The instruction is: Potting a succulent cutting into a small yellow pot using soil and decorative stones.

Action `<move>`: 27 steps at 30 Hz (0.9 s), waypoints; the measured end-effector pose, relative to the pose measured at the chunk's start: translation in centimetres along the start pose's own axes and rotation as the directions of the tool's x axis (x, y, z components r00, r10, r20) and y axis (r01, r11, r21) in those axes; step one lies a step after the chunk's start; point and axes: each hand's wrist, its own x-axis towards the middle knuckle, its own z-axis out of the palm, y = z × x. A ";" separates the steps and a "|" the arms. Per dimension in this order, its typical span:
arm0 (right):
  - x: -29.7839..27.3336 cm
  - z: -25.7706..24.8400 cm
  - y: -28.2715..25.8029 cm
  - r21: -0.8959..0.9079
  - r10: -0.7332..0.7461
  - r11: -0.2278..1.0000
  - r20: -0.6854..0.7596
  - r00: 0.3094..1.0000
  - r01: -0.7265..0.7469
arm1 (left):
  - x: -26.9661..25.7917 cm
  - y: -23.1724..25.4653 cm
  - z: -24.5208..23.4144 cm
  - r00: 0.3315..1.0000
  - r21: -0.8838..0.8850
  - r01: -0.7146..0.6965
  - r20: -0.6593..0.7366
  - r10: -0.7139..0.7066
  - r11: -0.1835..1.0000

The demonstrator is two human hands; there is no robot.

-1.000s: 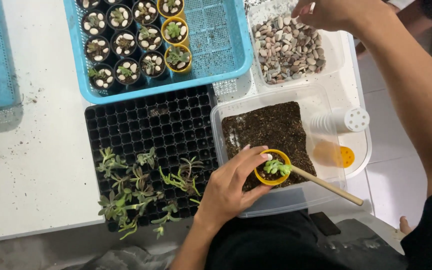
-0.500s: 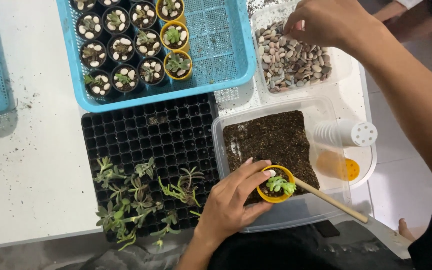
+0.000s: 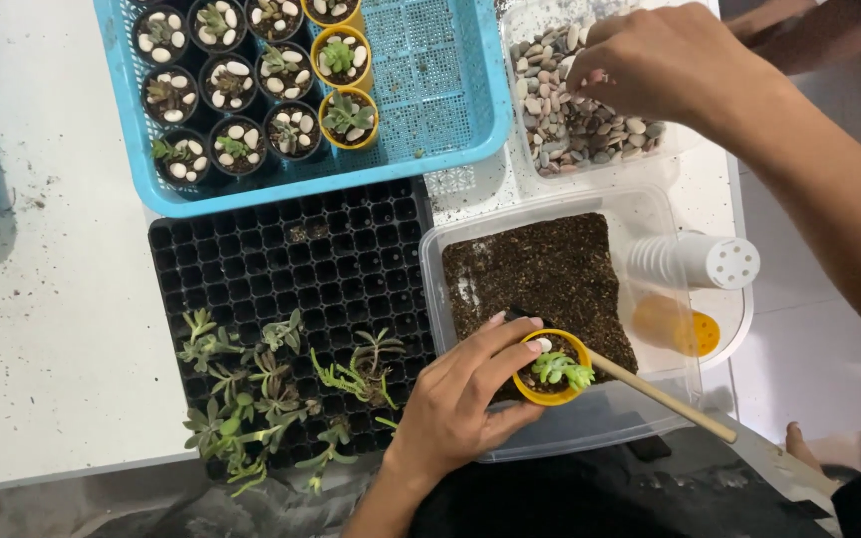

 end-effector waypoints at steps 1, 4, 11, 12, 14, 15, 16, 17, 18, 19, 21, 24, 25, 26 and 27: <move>-0.3 0.6 0.7 0.002 0.002 1.000 0.002 1.000 -0.002 | -0.1 0.1 0.0 1.000 -0.002 0.001 0.002 -0.001 1.000; -1.4 1.6 2.8 -0.053 -0.079 0.996 -0.197 0.977 0.070 | -0.1 0.1 0.0 1.000 -0.006 0.013 0.003 -0.013 1.000; -4.6 4.1 5.1 -0.277 -0.040 0.961 -0.165 0.986 -0.007 | 0.0 0.1 0.1 1.000 -0.009 -0.004 0.003 0.004 1.000; -4.6 4.4 5.0 -0.281 -0.047 0.960 -0.172 0.984 -0.003 | 0.1 0.1 0.0 1.000 0.000 -0.003 0.001 0.003 1.000; -4.3 2.8 3.5 -0.221 0.037 0.974 -0.072 0.997 -0.052 | 0.1 0.1 0.0 1.000 -0.002 0.001 0.002 -0.001 1.000; -4.2 2.1 2.8 -0.166 0.119 0.980 0.032 0.992 -0.112 | 0.1 0.1 0.1 1.000 -0.004 0.004 0.005 -0.004 1.000; -4.1 2.4 2.6 -0.165 0.120 0.980 0.032 0.992 -0.113 | 0.1 0.1 0.1 1.000 -0.005 0.004 0.006 -0.004 1.000; -4.1 2.7 2.4 -0.170 0.081 0.982 -0.015 0.997 -0.083 | 0.1 0.2 0.0 1.000 -0.007 0.010 0.006 -0.010 1.000; -3.9 2.9 2.2 -0.178 0.042 0.983 -0.063 0.997 -0.053 | 0.1 0.2 0.1 1.000 -0.008 0.016 0.004 -0.016 1.000; -3.8 3.0 1.9 -0.177 0.042 0.983 -0.064 0.997 -0.053 | 0.0 0.2 0.1 1.000 -0.007 0.016 0.004 -0.016 1.000; -3.7 3.0 1.2 -0.163 0.122 0.979 0.000 0.993 -0.120 | -0.1 0.1 0.2 1.000 0.010 0.003 -0.003 -0.003 1.000; -4.1 4.0 1.5 -0.176 0.086 0.979 -0.114 0.990 -0.106 | 0.0 0.1 0.2 1.000 0.018 -0.004 -0.006 0.004 1.000; -4.3 4.0 1.5 -0.173 0.087 0.979 -0.112 0.990 -0.106 | -0.1 0.1 0.2 1.000 0.017 -0.002 -0.004 0.002 1.000; -4.5 4.0 1.7 -0.209 0.072 0.973 -0.147 0.986 -0.102 | -0.2 0.0 0.3 1.000 0.024 -0.004 -0.012 0.004 1.000; -4.6 4.1 1.7 -0.245 0.056 0.964 -0.182 0.982 -0.100 | -0.3 0.0 0.4 1.000 0.031 -0.006 -0.019 0.007 0.999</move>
